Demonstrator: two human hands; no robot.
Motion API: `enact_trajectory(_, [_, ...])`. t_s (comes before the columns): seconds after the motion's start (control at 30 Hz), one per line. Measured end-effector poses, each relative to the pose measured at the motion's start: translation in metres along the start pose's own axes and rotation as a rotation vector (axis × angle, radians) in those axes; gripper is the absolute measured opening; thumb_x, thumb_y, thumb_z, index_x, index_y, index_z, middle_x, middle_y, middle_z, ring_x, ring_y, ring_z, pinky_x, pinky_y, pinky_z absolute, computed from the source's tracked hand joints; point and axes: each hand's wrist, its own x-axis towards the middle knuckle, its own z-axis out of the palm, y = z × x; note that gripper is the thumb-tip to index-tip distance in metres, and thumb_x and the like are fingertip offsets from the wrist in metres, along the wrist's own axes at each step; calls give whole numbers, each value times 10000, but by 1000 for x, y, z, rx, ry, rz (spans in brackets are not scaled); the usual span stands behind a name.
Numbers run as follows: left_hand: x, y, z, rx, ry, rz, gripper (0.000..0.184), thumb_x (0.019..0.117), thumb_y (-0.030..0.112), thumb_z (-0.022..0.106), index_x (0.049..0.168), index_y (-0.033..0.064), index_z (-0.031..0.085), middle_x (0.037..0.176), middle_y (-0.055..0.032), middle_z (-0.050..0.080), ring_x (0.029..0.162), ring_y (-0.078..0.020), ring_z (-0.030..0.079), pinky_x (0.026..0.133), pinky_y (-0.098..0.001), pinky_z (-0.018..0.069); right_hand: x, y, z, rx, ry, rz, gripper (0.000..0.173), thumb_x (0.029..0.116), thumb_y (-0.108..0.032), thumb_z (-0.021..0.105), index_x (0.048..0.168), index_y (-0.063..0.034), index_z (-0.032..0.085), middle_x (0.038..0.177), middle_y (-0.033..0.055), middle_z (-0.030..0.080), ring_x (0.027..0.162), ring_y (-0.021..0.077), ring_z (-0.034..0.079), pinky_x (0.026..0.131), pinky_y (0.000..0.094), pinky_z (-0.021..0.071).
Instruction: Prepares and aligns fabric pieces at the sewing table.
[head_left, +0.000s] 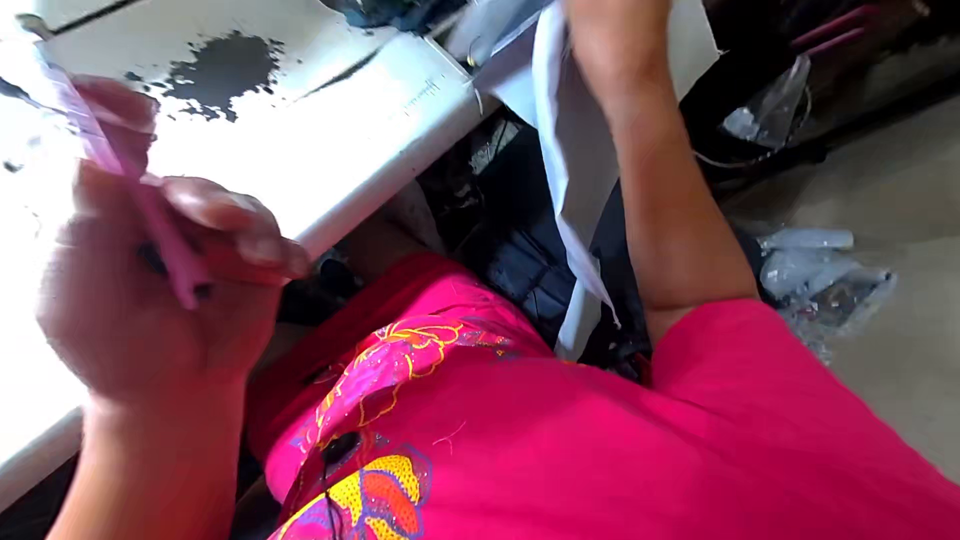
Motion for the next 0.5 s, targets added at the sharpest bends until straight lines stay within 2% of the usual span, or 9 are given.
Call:
enact_trajectory(0.03, [-2, -2, 8, -7, 1, -33, 253, 1083, 216, 415, 1238, 240, 614, 933, 83, 754, 783, -43, 712, 730, -203, 600, -1, -6, 8, 51, -105, -12, 289, 933, -102, 694, 1140, 96, 651, 947, 206, 704, 866, 269, 693, 825, 446, 565])
enact_trajectory(0.07, [-3, -5, 13, -9, -12, -81, 252, 1062, 192, 458, 1273, 269, 573, 958, 73, 768, 796, -47, 721, 742, -207, 604, -8, -8, 18, 128, -213, -54, 470, 944, -122, 690, 1323, 95, 517, 1024, 203, 696, 901, 244, 702, 854, 414, 584])
enact_trajectory(0.1, [-5, -10, 16, 0, -23, -129, 268, 1039, 165, 493, 1277, 280, 538, 973, 58, 769, 778, -53, 722, 716, -204, 605, -19, -7, 30, 224, -305, -118, 541, 932, -91, 685, 1381, 72, 432, 1011, 182, 690, 867, 213, 703, 819, 388, 595])
enact_trajectory(0.17, [-7, -26, 13, 93, -40, -226, 248, 1016, 150, 490, 1245, 241, 521, 884, 68, 685, 653, -22, 624, 582, -166, 537, -44, -1, 52, 428, -452, -235, 367, 912, 0, 667, 1247, 63, 533, 955, 152, 680, 804, 180, 684, 763, 368, 596])
enact_trajectory(0.23, [-8, -40, 11, 345, -86, -328, 288, 1068, 255, 401, 1226, 156, 622, 762, 76, 574, 578, -14, 508, 515, -158, 439, -68, 5, 67, 572, -541, -242, 153, 895, 51, 638, 1044, 64, 672, 922, 116, 701, 788, 122, 666, 755, 313, 581])
enact_trajectory(0.3, [-5, -51, 17, 631, -138, -389, 387, 1101, 283, 342, 1027, 132, 691, 671, 79, 535, 552, -9, 472, 507, -174, 399, -84, 9, 76, 718, -598, -176, 178, 886, 64, 635, 1052, 67, 699, 981, 93, 721, 783, 50, 660, 741, 240, 580])
enact_trajectory(0.33, [-3, -56, 20, 734, -149, -390, 380, 1098, 270, 379, 999, 121, 714, 691, 79, 558, 579, 0, 492, 539, -182, 420, -90, 10, 78, 779, -617, -136, 233, 868, 75, 637, 1093, 74, 697, 1026, 94, 725, 775, 25, 649, 720, 213, 567])
enact_trajectory(0.43, [4, -71, 20, 906, -143, -381, 287, 1063, 276, 532, 1129, 101, 750, 915, 24, 722, 753, -31, 633, 721, -280, 545, -96, 14, 75, 887, -700, -30, 397, 807, 130, 626, 1200, 84, 663, 1171, 115, 692, 830, 26, 668, 727, 196, 581])
enact_trajectory(0.5, [8, -82, 16, 948, -124, -355, 249, 1047, 272, 576, 1096, 79, 726, 829, 0, 689, 665, -64, 607, 642, -302, 533, -95, 16, 73, 900, -740, -6, 452, 773, 146, 621, 1219, 80, 659, 1181, 111, 707, 754, 9, 662, 666, 187, 574])
